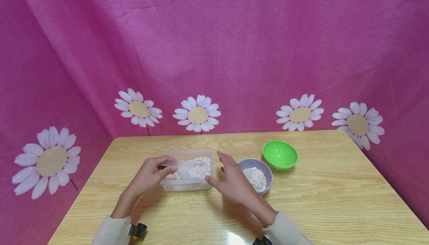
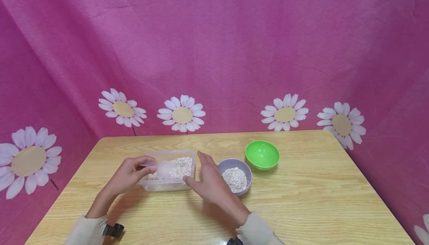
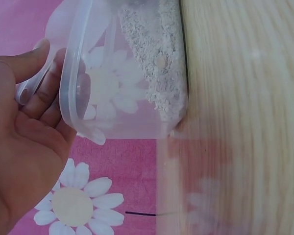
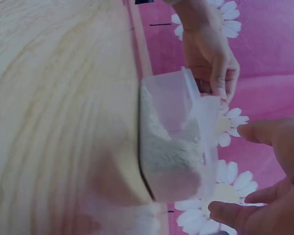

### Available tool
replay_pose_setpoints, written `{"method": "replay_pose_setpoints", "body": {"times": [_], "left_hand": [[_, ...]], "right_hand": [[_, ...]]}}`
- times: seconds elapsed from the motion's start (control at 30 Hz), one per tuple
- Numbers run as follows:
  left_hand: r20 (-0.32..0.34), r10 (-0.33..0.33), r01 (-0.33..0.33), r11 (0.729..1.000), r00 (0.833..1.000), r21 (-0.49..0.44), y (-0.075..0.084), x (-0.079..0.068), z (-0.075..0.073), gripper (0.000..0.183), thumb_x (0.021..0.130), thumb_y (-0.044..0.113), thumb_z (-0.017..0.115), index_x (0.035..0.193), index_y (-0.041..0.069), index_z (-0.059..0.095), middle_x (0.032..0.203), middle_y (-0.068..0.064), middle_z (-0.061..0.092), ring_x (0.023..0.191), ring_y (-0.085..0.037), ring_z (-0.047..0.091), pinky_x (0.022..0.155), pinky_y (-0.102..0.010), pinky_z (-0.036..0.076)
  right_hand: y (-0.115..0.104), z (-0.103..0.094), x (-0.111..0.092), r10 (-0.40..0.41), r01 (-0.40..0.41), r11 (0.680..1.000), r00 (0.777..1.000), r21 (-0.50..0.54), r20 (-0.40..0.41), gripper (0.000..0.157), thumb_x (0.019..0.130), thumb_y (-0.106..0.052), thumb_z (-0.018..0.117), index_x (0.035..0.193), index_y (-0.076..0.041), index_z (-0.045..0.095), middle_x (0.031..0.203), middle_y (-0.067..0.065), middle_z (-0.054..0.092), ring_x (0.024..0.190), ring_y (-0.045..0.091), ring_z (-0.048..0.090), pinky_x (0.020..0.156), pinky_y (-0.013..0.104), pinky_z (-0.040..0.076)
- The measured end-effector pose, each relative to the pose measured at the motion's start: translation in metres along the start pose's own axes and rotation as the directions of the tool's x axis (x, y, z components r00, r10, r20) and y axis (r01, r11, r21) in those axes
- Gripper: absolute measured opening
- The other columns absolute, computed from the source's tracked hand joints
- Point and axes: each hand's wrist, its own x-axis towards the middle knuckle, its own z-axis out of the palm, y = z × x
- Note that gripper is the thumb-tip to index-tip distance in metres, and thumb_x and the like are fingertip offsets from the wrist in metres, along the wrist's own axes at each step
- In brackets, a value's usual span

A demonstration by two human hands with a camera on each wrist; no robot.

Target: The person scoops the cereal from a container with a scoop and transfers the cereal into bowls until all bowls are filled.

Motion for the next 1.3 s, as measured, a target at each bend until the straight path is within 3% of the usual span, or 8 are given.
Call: {"method": "replay_pose_setpoints", "body": {"times": [0.13,0.27,0.4,0.53,0.7,0.97,1.1,1.3], "left_hand": [[-0.045,-0.025,0.024,0.999,0.999,-0.035,-0.002,-0.003,-0.004,0.014,0.101,0.010,0.075,0.113,0.005,0.076,0.096,-0.009,0.081,0.087,-0.022,0.078,0.075,-0.024,0.058],[-0.089,-0.017,0.013,0.999,0.996,-0.052,-0.003,-0.004,-0.009,0.015,0.101,0.008,0.074,0.114,0.001,0.075,0.097,-0.015,0.081,0.085,-0.011,0.077,0.076,-0.023,0.059],[-0.132,-0.014,0.006,0.998,0.991,-0.064,-0.002,-0.005,-0.016,0.014,0.100,0.006,0.074,0.114,0.000,0.074,0.098,-0.017,0.080,0.084,-0.002,0.073,0.077,-0.021,0.059],[-0.176,-0.015,0.002,0.997,0.984,-0.075,-0.001,-0.006,-0.021,0.016,0.100,0.006,0.075,0.115,0.000,0.074,0.099,-0.017,0.078,0.084,-0.003,0.072,0.077,-0.020,0.058],[-0.205,-0.001,-0.020,0.994,0.979,-0.103,0.001,-0.005,-0.022,0.017,0.100,0.003,0.073,0.116,-0.003,0.074,0.099,-0.020,0.078,0.085,-0.002,0.071,0.077,-0.018,0.058],[-0.162,-0.009,-0.017,0.987,0.987,-0.160,0.016,0.010,-0.005,0.021,0.103,0.005,0.070,0.121,-0.006,0.072,0.101,-0.023,0.078,0.085,0.001,0.073,0.080,-0.021,0.060],[-0.134,-0.011,-0.013,0.984,0.991,-0.175,0.026,0.019,0.008,0.021,0.102,0.006,0.072,0.121,-0.004,0.072,0.101,-0.021,0.078,0.083,-0.002,0.072,0.073,-0.021,0.056],[-0.109,0.011,-0.031,0.983,0.994,-0.180,0.039,0.033,0.030,0.020,0.100,0.010,0.076,0.118,0.003,0.075,0.100,-0.016,0.079,0.089,-0.027,0.076,0.072,-0.023,0.055]], "right_hand": [[-0.001,-0.011,-0.002,0.005,-0.005,1.000,1.000,0.020,-0.005,0.088,0.095,-0.028,0.083,0.165,-0.002,0.036,0.165,0.019,0.045,0.137,0.047,0.061,0.111,0.051,0.054],[0.000,-0.021,-0.003,-0.008,0.009,1.000,1.000,0.009,-0.025,0.087,0.095,-0.027,0.084,0.165,-0.003,0.038,0.166,0.018,0.045,0.136,0.047,0.062,0.111,0.053,0.054],[0.007,-0.033,-0.007,-0.021,0.018,0.997,0.999,-0.079,-0.040,0.086,0.094,-0.030,0.084,0.163,-0.003,0.041,0.166,0.017,0.047,0.141,0.043,0.058,0.117,0.056,0.048],[0.018,-0.048,-0.015,-0.043,0.032,0.986,0.997,-0.164,-0.061,0.085,0.093,-0.031,0.084,0.161,-0.001,0.043,0.165,0.021,0.046,0.151,0.042,0.048,0.123,0.060,0.040],[0.032,-0.069,-0.025,-0.086,0.063,0.977,0.990,-0.204,-0.108,0.082,0.090,-0.024,0.087,0.157,0.001,0.048,0.161,0.023,0.051,0.150,0.045,0.049,0.122,0.062,0.040],[0.046,-0.092,-0.038,-0.081,0.041,0.961,0.987,-0.273,-0.138,0.083,0.089,-0.029,0.088,0.156,0.001,0.049,0.160,0.022,0.052,0.147,0.045,0.052,0.119,0.064,0.042],[0.053,-0.097,-0.042,-0.070,0.028,0.959,0.988,-0.281,-0.140,0.083,0.090,-0.031,0.087,0.157,0.001,0.048,0.160,0.023,0.052,0.148,0.046,0.051,0.119,0.065,0.041],[0.061,-0.100,-0.046,-0.095,0.052,0.956,0.986,-0.288,-0.138,0.081,0.090,-0.031,0.087,0.154,0.002,0.051,0.157,0.024,0.055,0.146,0.048,0.052,0.117,0.067,0.043]]}}
